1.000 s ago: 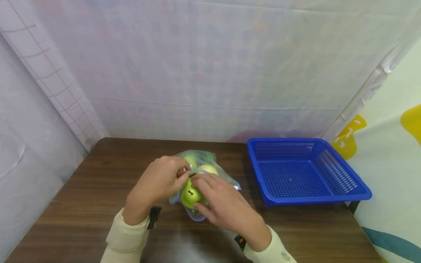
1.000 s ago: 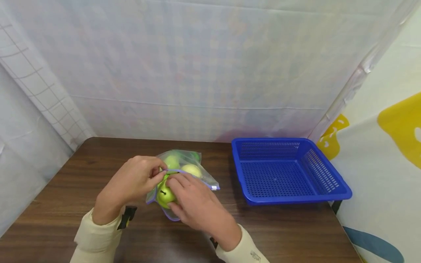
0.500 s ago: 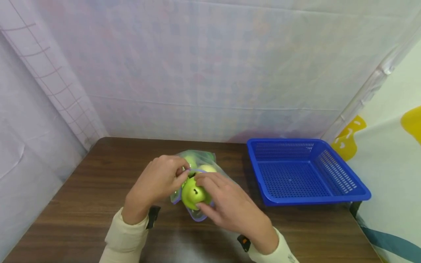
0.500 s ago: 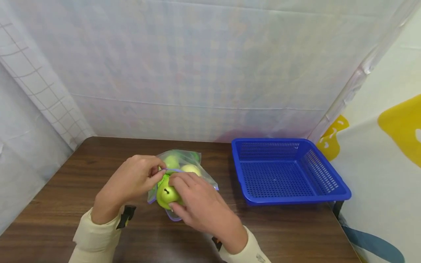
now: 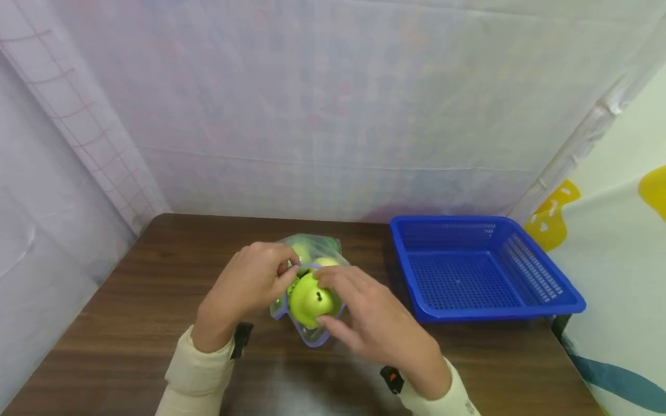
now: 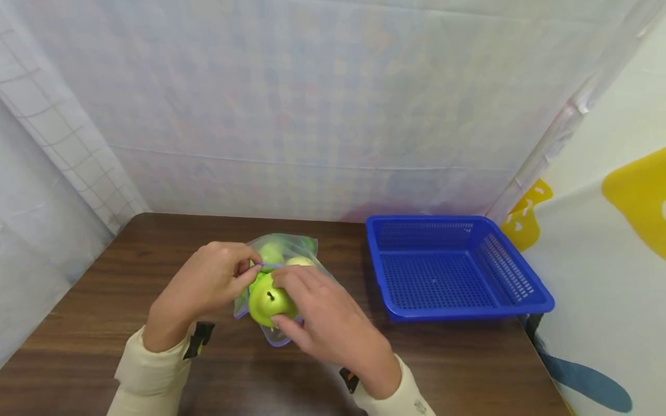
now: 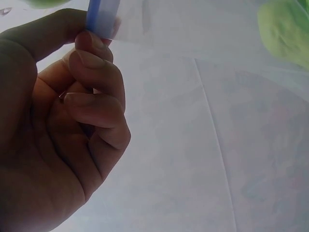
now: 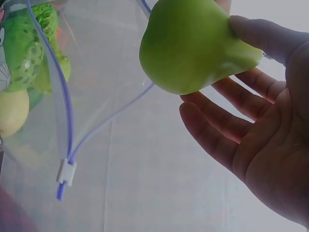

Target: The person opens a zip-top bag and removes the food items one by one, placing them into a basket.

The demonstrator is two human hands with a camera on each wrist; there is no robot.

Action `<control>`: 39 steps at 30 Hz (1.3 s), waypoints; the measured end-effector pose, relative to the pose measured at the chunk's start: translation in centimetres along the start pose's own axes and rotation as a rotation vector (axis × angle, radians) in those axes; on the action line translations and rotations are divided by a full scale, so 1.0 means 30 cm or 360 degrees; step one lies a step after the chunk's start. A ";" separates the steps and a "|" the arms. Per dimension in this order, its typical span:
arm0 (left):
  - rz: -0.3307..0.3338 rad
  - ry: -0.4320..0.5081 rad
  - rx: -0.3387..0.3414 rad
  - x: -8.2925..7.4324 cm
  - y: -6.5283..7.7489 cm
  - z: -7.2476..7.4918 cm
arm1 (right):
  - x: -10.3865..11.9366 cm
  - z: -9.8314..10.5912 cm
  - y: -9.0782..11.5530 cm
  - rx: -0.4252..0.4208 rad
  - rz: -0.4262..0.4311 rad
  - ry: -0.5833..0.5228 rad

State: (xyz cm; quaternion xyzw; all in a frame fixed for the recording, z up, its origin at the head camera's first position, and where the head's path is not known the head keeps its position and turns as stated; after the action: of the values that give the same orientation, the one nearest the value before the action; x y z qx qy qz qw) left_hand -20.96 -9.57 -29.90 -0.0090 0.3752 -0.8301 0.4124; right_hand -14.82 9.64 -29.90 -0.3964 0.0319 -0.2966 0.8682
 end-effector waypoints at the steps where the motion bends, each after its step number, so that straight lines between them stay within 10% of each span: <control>1: 0.0006 -0.0004 0.0002 0.000 0.001 0.001 | -0.004 0.005 0.000 -0.0007 -0.0004 -0.0011; 18: 0.0059 -0.0042 0.0040 -0.009 0.005 -0.010 | -0.129 0.115 0.042 -0.0036 -0.0125 -0.0107; 39: 0.0043 -0.0015 0.0027 -0.017 -0.002 -0.023 | -0.419 0.236 -0.015 0.0142 -0.0334 0.0185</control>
State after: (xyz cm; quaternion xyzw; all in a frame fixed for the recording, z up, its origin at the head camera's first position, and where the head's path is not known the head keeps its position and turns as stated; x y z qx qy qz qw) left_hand -20.90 -8.78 -30.19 -0.0044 0.3663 -0.8275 0.4255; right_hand -23.31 20.93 -27.01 -0.3408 0.0275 -0.4094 0.8459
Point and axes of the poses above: each hand's wrist, its own y-axis away from the middle knuckle, its own z-axis out of the back of the hand, x = y × z, the point moved 3 cm from there along -y, towards the middle knuckle, and after that the axes turned 12 degrees about -x, right-handed, at the moved point
